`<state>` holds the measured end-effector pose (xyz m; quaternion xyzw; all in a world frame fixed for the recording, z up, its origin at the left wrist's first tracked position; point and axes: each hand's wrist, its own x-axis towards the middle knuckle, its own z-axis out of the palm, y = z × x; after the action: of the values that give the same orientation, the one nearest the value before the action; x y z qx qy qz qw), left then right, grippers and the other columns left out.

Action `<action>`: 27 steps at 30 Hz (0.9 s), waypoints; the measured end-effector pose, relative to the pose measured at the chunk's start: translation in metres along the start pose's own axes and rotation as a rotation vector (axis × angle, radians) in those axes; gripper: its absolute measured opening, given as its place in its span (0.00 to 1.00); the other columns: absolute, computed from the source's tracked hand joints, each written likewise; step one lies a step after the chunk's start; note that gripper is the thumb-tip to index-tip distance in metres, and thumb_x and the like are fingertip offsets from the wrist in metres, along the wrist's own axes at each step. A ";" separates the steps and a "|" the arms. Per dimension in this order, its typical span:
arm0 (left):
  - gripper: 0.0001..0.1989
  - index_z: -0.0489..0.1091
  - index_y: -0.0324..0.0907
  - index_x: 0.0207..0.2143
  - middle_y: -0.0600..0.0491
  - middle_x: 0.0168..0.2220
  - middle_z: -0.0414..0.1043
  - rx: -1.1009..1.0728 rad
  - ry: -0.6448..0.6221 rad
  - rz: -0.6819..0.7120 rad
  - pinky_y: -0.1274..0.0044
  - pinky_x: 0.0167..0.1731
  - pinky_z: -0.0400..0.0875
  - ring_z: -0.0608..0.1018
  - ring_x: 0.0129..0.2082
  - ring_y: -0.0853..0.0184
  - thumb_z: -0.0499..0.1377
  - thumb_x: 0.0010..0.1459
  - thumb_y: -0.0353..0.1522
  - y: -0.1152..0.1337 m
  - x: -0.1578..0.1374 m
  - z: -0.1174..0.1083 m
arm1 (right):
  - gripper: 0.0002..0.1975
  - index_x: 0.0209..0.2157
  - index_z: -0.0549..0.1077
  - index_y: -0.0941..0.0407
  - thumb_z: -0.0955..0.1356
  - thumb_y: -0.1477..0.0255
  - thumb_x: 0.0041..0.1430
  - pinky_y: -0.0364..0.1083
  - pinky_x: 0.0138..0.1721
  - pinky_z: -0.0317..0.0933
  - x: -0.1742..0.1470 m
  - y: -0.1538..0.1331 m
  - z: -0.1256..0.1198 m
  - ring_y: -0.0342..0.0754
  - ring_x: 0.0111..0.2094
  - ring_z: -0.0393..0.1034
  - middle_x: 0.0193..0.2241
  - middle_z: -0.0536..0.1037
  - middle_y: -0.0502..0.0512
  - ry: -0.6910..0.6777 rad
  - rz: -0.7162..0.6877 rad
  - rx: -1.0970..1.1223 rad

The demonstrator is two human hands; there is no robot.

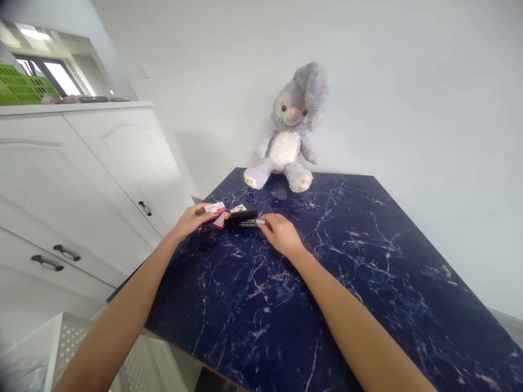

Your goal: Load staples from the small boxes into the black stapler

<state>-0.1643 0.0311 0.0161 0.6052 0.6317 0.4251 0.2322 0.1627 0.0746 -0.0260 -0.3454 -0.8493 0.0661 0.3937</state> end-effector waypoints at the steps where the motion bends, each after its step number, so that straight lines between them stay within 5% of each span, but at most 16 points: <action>1: 0.19 0.79 0.45 0.45 0.49 0.44 0.79 0.021 -0.062 0.001 0.68 0.46 0.72 0.79 0.43 0.57 0.65 0.53 0.43 -0.003 0.001 -0.003 | 0.12 0.45 0.75 0.53 0.64 0.64 0.68 0.50 0.41 0.67 0.000 0.000 0.000 0.53 0.38 0.75 0.37 0.80 0.57 -0.008 -0.004 -0.002; 6: 0.16 0.79 0.44 0.42 0.47 0.52 0.74 0.181 0.171 0.054 0.65 0.59 0.64 0.74 0.55 0.54 0.59 0.56 0.41 -0.022 0.008 -0.013 | 0.11 0.44 0.74 0.53 0.65 0.63 0.68 0.48 0.39 0.67 0.000 -0.001 0.000 0.51 0.35 0.75 0.34 0.80 0.55 -0.009 0.011 0.008; 10: 0.15 0.78 0.43 0.37 0.45 0.44 0.78 0.411 0.037 0.041 0.59 0.56 0.65 0.76 0.50 0.49 0.67 0.47 0.40 -0.029 0.006 -0.015 | 0.10 0.44 0.74 0.53 0.65 0.64 0.67 0.48 0.38 0.67 -0.001 -0.001 0.000 0.51 0.35 0.75 0.34 0.80 0.54 -0.013 0.014 0.007; 12: 0.16 0.77 0.43 0.38 0.47 0.41 0.78 0.336 0.043 0.025 0.61 0.51 0.70 0.78 0.44 0.53 0.67 0.47 0.40 -0.026 0.004 -0.013 | 0.11 0.44 0.74 0.53 0.65 0.63 0.67 0.48 0.38 0.67 -0.001 0.000 0.000 0.51 0.34 0.75 0.33 0.80 0.54 -0.002 0.020 0.016; 16: 0.25 0.70 0.44 0.48 0.49 0.43 0.78 -0.152 0.118 -0.048 0.69 0.34 0.77 0.80 0.32 0.63 0.68 0.46 0.35 -0.011 0.000 -0.004 | 0.12 0.45 0.75 0.54 0.65 0.62 0.67 0.48 0.38 0.68 -0.002 0.000 -0.002 0.51 0.33 0.75 0.33 0.80 0.55 0.042 0.017 0.021; 20: 0.28 0.70 0.42 0.51 0.49 0.45 0.78 -0.475 -0.064 -0.021 0.70 0.39 0.78 0.81 0.36 0.64 0.70 0.46 0.31 0.012 -0.007 0.012 | 0.12 0.46 0.75 0.54 0.64 0.63 0.68 0.49 0.41 0.69 -0.004 -0.014 0.000 0.51 0.36 0.75 0.38 0.80 0.57 0.121 0.022 0.082; 24: 0.27 0.72 0.41 0.55 0.43 0.51 0.77 -0.612 -0.349 -0.077 0.65 0.46 0.78 0.82 0.41 0.59 0.68 0.52 0.33 0.028 -0.018 0.025 | 0.13 0.46 0.75 0.53 0.65 0.62 0.67 0.48 0.39 0.71 -0.007 -0.041 0.009 0.49 0.34 0.76 0.37 0.80 0.56 0.185 0.094 0.216; 27: 0.26 0.72 0.41 0.57 0.42 0.49 0.78 -0.641 -0.423 -0.129 0.65 0.47 0.78 0.83 0.40 0.58 0.66 0.56 0.34 0.031 -0.021 0.027 | 0.13 0.46 0.74 0.52 0.64 0.61 0.68 0.47 0.37 0.71 -0.008 -0.053 0.014 0.49 0.34 0.76 0.39 0.81 0.56 0.153 0.092 0.298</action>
<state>-0.1213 0.0154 0.0227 0.5354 0.4416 0.4513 0.5610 0.1278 0.0322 -0.0199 -0.3258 -0.7811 0.1825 0.5005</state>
